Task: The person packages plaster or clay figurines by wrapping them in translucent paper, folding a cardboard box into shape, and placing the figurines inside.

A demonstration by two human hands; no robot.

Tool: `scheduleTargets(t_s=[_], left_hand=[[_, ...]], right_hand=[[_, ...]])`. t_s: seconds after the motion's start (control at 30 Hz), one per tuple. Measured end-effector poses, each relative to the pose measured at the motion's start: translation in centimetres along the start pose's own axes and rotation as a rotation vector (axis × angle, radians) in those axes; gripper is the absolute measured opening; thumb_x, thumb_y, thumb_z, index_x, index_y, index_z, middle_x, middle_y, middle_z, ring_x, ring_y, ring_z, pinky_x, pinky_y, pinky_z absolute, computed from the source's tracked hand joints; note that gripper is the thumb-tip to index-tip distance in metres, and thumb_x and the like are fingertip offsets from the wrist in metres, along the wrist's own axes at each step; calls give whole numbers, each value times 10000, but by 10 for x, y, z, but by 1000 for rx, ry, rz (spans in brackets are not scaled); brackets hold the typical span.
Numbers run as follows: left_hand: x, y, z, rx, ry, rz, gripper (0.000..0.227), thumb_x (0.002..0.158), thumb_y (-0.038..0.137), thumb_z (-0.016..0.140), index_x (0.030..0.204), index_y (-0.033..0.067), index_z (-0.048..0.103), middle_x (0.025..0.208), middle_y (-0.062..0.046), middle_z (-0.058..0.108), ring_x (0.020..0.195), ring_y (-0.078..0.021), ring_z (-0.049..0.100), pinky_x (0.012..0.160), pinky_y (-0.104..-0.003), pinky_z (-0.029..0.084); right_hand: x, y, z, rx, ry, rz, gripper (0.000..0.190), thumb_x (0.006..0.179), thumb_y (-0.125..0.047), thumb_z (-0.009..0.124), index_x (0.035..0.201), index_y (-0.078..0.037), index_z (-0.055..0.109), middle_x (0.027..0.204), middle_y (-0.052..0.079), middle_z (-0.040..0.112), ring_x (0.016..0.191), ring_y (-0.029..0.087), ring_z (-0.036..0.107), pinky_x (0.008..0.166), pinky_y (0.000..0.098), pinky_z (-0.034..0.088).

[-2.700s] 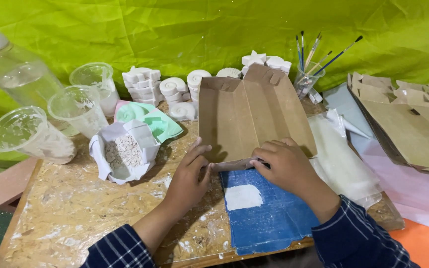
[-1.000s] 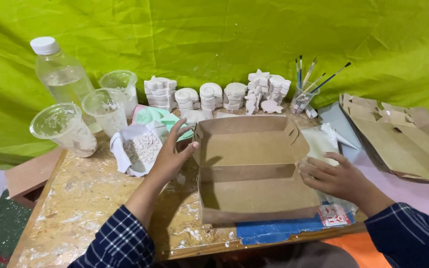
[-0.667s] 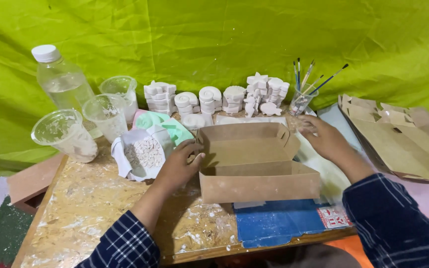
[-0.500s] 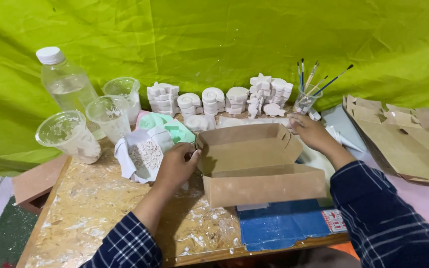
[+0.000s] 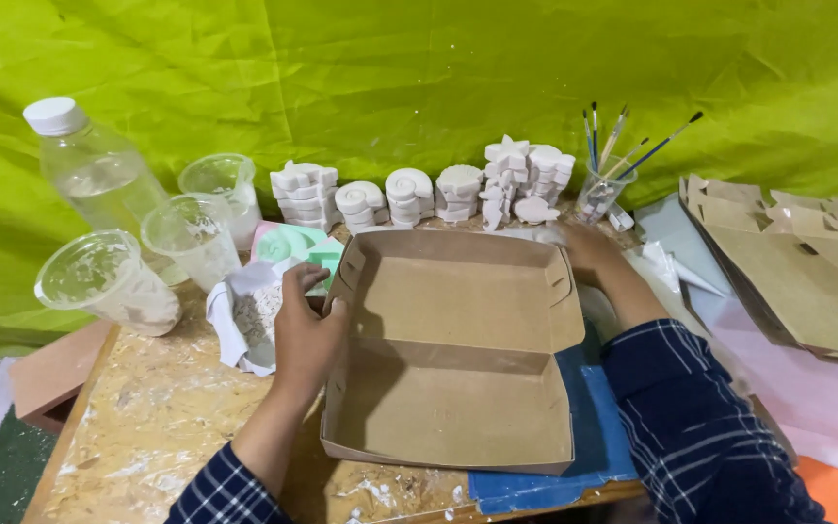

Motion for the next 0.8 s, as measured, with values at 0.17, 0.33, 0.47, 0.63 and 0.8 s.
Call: scheduleTargets(t_s=[0.17, 0.33, 0.47, 0.63, 0.8], left_hand=[[-2, 7, 7, 58, -151, -139, 604, 939, 173, 482, 1518, 211, 315, 1450, -290, 506, 1320, -444, 522, 1065, -608, 428], [-6, 14, 12, 146, -194, -153, 651, 963, 247, 499, 1568, 245, 257, 1450, -271, 516, 1337, -455, 519, 1082, -609, 424], [-11, 19, 15, 172, -176, -122, 636, 980, 102, 420, 1586, 267, 324, 1482, -288, 490, 1384, -489, 452, 1131, -620, 389], [-9, 28, 9, -36, 21, -66, 544, 1028, 104, 347, 1557, 229, 370, 1498, -353, 428, 1410, -535, 373, 1153, -690, 291], [-5, 7, 1, -195, 293, 182, 489, 1057, 44, 310, 1545, 67, 329, 1513, -362, 384, 1425, -529, 339, 1149, -637, 260]], right_hand=[[-13, -8, -12, 268, -112, 210, 833, 886, -595, 563, 1585, -171, 404, 1507, 237, 529, 1467, 434, 394, 1231, 556, 191], [-10, -7, -6, 289, -117, 179, 841, 899, -702, 516, 1586, -232, 395, 1531, 234, 490, 1494, 423, 343, 1255, 532, 154], [-7, -9, -14, 215, -57, 136, 932, 783, -726, 637, 1510, -159, 503, 1411, 271, 571, 1410, 421, 465, 1206, 494, 265], [-4, -1, -13, 199, -66, 209, 919, 754, -736, 715, 1451, -150, 589, 1413, 254, 600, 1398, 401, 503, 1174, 492, 317], [-10, -5, -18, 410, -54, 411, 870, 635, -689, 866, 1338, -208, 690, 1365, 166, 648, 1327, 332, 584, 1132, 431, 438]])
Point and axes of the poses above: each hand's wrist, its own x-axis towards the middle knuckle, its own z-axis out of the palm, y = z × x, the point moved 4 cm from there along x, towards the middle knuckle
